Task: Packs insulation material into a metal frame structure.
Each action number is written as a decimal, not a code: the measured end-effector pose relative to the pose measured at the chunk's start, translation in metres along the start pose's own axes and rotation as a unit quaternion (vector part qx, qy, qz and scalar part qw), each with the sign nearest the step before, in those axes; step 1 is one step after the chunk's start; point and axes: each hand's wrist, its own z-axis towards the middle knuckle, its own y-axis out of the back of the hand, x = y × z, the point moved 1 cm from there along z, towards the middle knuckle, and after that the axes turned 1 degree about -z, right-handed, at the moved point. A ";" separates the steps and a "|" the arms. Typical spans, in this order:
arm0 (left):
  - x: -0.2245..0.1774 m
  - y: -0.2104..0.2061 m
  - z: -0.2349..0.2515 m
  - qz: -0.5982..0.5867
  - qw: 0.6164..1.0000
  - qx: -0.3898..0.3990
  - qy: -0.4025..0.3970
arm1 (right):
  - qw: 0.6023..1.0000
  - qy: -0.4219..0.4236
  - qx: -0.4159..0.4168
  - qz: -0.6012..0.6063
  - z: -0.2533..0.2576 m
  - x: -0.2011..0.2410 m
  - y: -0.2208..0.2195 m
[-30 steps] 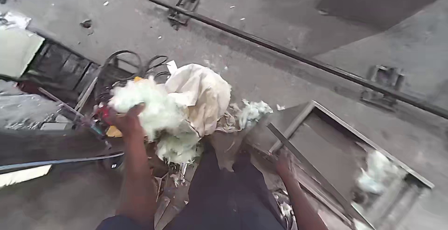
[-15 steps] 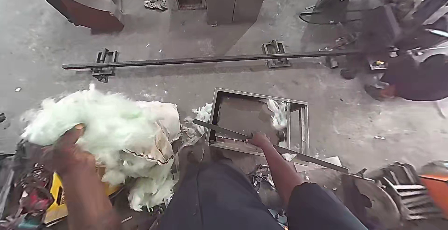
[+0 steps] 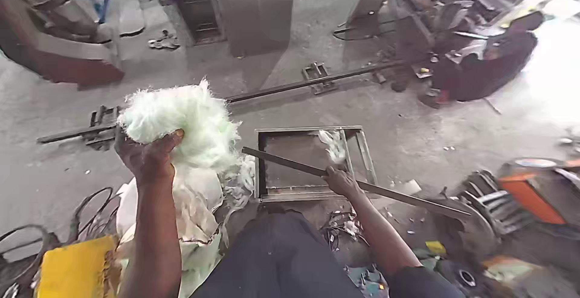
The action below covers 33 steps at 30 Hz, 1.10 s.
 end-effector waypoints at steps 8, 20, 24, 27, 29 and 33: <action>0.028 -0.085 -0.024 0.023 0.987 0.156 0.021 | 0.974 -0.185 -0.007 0.129 -0.096 -0.075 0.038; 0.160 -0.266 -0.165 0.428 0.775 0.459 -0.075 | 0.881 -0.370 -0.185 0.230 -0.230 -0.192 0.025; 0.204 -0.300 -0.215 0.523 0.668 0.530 -0.002 | 0.856 -0.370 -0.263 0.247 -0.247 -0.229 0.047; 0.231 -0.305 -0.242 0.550 0.601 0.579 0.024 | 0.815 -0.336 -0.392 0.265 -0.248 -0.270 0.057; 0.240 -0.302 -0.255 0.539 0.583 0.606 0.043 | 0.781 -0.294 -0.465 0.295 -0.251 -0.290 0.080; 0.245 -0.285 -0.263 0.508 0.605 0.607 0.082 | 0.757 -0.190 -0.488 0.392 -0.270 -0.303 0.179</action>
